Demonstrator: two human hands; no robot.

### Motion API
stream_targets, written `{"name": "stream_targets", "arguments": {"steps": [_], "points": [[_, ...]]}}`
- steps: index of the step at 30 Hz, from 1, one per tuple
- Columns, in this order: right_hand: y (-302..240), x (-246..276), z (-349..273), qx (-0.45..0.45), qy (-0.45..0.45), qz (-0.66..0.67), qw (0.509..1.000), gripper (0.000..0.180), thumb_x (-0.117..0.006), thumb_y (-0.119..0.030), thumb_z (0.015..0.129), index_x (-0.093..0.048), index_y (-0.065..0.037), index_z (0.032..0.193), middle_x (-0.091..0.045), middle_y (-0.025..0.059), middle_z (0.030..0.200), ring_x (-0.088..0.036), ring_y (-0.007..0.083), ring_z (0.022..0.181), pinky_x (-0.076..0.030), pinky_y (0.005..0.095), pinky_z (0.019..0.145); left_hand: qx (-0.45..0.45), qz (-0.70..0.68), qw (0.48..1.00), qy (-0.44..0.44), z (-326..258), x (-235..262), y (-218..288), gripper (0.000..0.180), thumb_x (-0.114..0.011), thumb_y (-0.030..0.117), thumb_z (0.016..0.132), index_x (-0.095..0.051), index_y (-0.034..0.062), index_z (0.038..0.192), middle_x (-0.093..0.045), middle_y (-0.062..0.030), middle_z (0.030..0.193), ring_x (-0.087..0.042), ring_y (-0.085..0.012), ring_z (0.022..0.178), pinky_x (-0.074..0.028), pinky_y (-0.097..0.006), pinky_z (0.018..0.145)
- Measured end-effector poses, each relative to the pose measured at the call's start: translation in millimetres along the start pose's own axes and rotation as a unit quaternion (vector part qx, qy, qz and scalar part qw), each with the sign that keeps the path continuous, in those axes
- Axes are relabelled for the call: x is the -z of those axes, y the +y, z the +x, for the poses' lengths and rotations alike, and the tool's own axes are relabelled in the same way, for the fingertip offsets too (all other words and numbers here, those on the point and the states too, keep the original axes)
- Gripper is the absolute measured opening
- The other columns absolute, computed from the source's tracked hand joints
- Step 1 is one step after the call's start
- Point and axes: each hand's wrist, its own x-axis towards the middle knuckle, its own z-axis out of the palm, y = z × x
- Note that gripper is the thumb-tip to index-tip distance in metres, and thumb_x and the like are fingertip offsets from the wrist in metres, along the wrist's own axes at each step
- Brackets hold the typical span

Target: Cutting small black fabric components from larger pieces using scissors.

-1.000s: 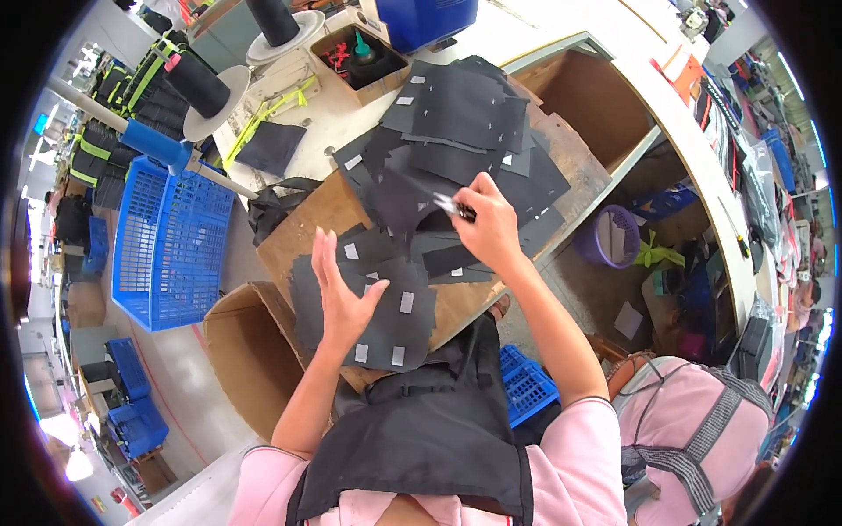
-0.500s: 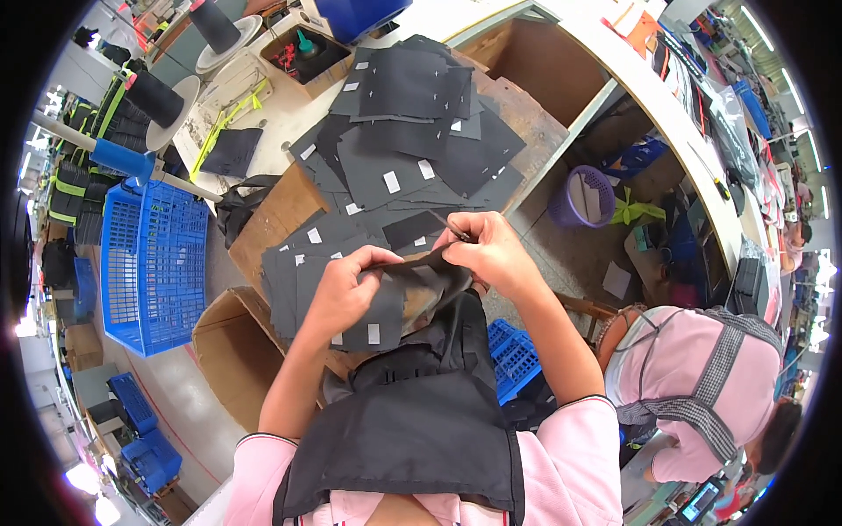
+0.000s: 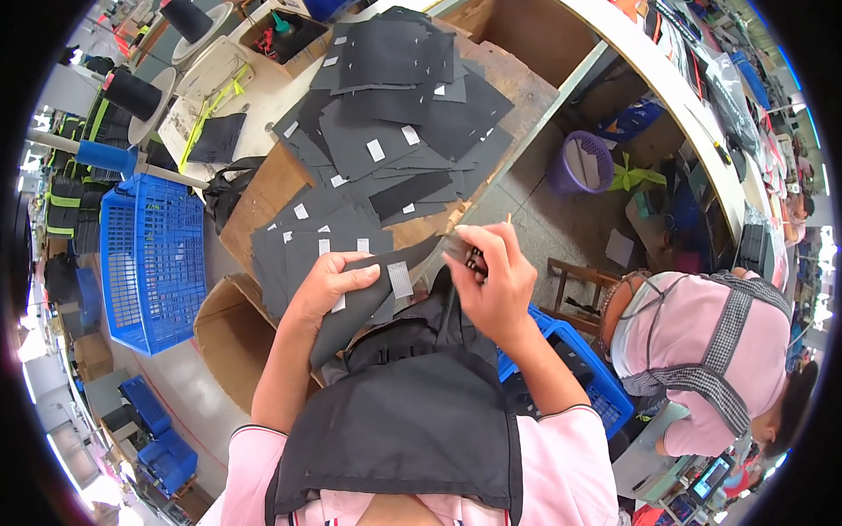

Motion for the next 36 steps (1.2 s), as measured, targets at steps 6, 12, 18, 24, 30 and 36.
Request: {"name": "stream_targets", "arguments": {"steps": [6,12,18,24,30,36], "points": [[-8,-5,-18,0.009,-0.106,0.033,0.994,0.035,-0.073,-0.008,0.068,-0.058,-0.008,0.099,-0.055,0.0081,0.087,-0.056,0.0224,0.061,-0.046,0.0315,0.056,0.031,-0.059,0.997,0.031,-2,-5,-5,0.032,-0.066,0.013,0.081,-0.06,-0.0065,0.106,-0.065,-0.0063,0.084,-0.061,-0.0081,0.072,-0.047,-0.019,0.066],[-6,-7,-17,0.039,-0.11,0.01,0.993,0.028,-0.072,-0.007,0.067,-0.061,-0.008,0.092,-0.055,0.007,0.081,-0.057,0.0239,0.064,-0.045,0.0322,0.054,0.015,-0.04,0.999,0.017,-7,-6,-4,0.028,-0.065,0.012,0.082,-0.061,-0.0056,0.104,-0.065,-0.0049,0.085,-0.06,-0.0075,0.075,-0.046,-0.019,0.067],[1,1,-14,0.094,-0.142,0.023,0.985,0.029,-0.075,-0.003,0.063,-0.064,-0.005,0.09,-0.058,0.0087,0.081,-0.059,0.0223,0.063,-0.047,0.031,0.053,0.005,-0.032,0.999,0.015,-9,-6,-1,0.022,-0.063,0.012,0.083,-0.063,-0.0034,0.098,-0.065,-0.0033,0.084,-0.058,-0.0066,0.073,-0.045,-0.02,0.067],[-2,6,2,0.099,-0.163,0.024,0.981,0.03,-0.075,-0.011,0.063,-0.062,-0.011,0.091,-0.057,0.0027,0.081,-0.056,0.0212,0.064,-0.045,0.0307,0.056,0.018,0.006,1.0,0.007,-12,-9,6,0.02,-0.062,0.013,0.083,-0.065,-0.0022,0.096,-0.064,-0.0024,0.082,-0.058,-0.0062,0.071,-0.044,-0.019,0.066],[3,8,14,0.196,-0.179,0.0,0.964,0.028,-0.075,-0.011,0.062,-0.064,-0.013,0.087,-0.055,-0.0012,0.074,-0.055,0.0188,0.063,-0.043,0.03,0.054,0.019,0.046,0.999,-0.003,-15,-7,11,0.023,-0.06,0.016,0.084,-0.065,-0.0028,0.096,-0.064,-0.0011,0.081,-0.056,-0.0063,0.072,-0.044,-0.019,0.067],[13,17,10,0.17,-0.262,0.053,0.948,0.031,-0.076,-0.009,0.059,-0.065,-0.011,0.087,-0.059,0.0004,0.075,-0.057,0.0199,0.064,-0.045,0.0325,0.058,0.033,0.014,0.999,-0.011,-15,-4,8,0.024,-0.058,0.018,0.085,-0.065,-0.0033,0.094,-0.064,-0.0024,0.082,-0.058,-0.0076,0.073,-0.044,-0.02,0.069]]}}
